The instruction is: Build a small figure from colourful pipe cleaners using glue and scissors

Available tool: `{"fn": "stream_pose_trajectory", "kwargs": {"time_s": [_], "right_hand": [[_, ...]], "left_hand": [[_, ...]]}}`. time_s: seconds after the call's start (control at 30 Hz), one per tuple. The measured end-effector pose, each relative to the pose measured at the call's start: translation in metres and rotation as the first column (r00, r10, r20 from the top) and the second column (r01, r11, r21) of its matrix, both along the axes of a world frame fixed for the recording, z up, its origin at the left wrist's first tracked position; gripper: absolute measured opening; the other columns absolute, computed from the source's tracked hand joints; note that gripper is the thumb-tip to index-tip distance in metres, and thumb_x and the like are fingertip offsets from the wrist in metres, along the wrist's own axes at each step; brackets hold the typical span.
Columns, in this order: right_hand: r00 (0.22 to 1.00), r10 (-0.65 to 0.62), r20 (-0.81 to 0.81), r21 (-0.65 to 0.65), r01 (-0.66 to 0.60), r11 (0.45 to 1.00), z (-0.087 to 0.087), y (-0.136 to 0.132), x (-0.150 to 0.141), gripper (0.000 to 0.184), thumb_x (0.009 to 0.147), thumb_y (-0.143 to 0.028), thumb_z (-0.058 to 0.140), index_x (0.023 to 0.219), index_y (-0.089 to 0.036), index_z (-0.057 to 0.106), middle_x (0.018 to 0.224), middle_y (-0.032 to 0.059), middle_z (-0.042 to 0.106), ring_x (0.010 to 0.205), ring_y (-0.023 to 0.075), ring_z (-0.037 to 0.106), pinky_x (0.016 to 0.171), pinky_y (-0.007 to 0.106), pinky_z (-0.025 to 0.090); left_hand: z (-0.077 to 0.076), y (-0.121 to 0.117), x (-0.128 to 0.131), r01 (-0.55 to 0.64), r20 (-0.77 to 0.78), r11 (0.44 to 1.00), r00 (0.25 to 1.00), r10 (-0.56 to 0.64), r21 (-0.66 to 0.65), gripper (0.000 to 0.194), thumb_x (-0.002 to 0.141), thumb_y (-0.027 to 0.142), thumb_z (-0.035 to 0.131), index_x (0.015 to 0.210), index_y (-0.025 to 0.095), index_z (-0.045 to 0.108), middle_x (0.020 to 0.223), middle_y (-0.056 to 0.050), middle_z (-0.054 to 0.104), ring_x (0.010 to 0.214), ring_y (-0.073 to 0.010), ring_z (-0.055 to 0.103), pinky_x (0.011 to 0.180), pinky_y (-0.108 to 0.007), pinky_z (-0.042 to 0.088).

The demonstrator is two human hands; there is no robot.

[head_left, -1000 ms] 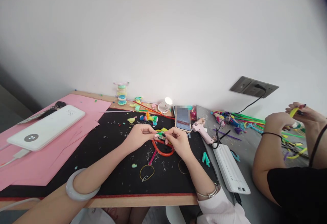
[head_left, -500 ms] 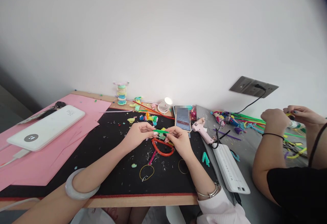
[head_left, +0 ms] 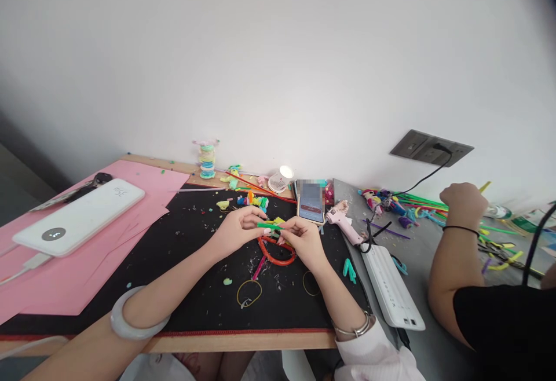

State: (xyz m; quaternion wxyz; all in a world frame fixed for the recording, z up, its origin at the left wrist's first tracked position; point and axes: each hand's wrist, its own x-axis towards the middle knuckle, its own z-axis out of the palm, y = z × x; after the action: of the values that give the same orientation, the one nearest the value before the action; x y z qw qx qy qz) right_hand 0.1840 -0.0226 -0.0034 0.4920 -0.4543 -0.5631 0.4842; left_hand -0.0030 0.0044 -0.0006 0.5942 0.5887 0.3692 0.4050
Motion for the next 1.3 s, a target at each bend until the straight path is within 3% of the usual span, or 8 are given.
{"fn": "stream_pose_trajectory", "kwargs": {"time_s": [0.27, 0.6, 0.8, 1.3], "right_hand": [[0.998, 0.064, 0.017, -0.028, -0.063, 0.998, -0.0010, -0.0011, -0.0022, 0.013, 0.068, -0.023, 0.069, 0.075, -0.016, 0.062, 0.065, -0.0007, 0.065, 0.054, 0.0113, 0.062, 0.056, 0.024, 0.051], [0.996, 0.039, 0.081, -0.008, -0.039, 0.999, -0.0001, -0.0010, -0.0017, 0.008, 0.072, -0.023, 0.064, 0.068, -0.017, 0.061, 0.055, -0.0010, 0.064, 0.051, 0.0121, 0.059, 0.055, 0.024, 0.048], [0.999, -0.021, 0.039, 0.025, 0.020, 0.999, -0.0024, 0.0013, 0.0016, 0.009, 0.073, -0.025, 0.064, 0.070, -0.018, 0.059, 0.055, -0.0012, 0.063, 0.051, 0.0120, 0.059, 0.055, 0.024, 0.048], [0.998, 0.003, 0.068, 0.025, -0.005, 1.000, 0.0006, -0.0022, -0.0023, 0.011, 0.069, -0.021, 0.066, 0.077, -0.018, 0.058, 0.067, -0.0022, 0.061, 0.054, 0.0104, 0.059, 0.056, 0.024, 0.051]], "left_hand": [[-0.0068, -0.0002, -0.0016, 0.022, -0.123, 0.996, 0.992, -0.011, 0.090, 0.016, 0.068, 0.029, 0.069, 0.076, 0.015, 0.067, 0.077, -0.007, 0.073, 0.075, -0.0214, 0.068, 0.074, -0.033, 0.052], [-0.0091, -0.0010, 0.0011, -0.017, -0.098, 0.996, 0.995, 0.025, 0.087, 0.012, 0.066, 0.026, 0.070, 0.069, 0.015, 0.070, 0.076, -0.006, 0.074, 0.074, -0.0221, 0.069, 0.073, -0.032, 0.054], [-0.0057, 0.0009, -0.0008, -0.049, -0.056, 0.998, 0.997, 0.051, 0.029, 0.022, 0.066, 0.026, 0.071, 0.085, 0.015, 0.067, 0.082, -0.007, 0.074, 0.079, -0.0224, 0.069, 0.076, -0.033, 0.053], [-0.0062, 0.0000, -0.0038, -0.053, -0.114, 0.996, 0.992, 0.062, 0.074, 0.015, 0.066, 0.029, 0.070, 0.069, 0.015, 0.068, 0.071, -0.006, 0.073, 0.071, -0.0219, 0.068, 0.072, -0.033, 0.053]]}}
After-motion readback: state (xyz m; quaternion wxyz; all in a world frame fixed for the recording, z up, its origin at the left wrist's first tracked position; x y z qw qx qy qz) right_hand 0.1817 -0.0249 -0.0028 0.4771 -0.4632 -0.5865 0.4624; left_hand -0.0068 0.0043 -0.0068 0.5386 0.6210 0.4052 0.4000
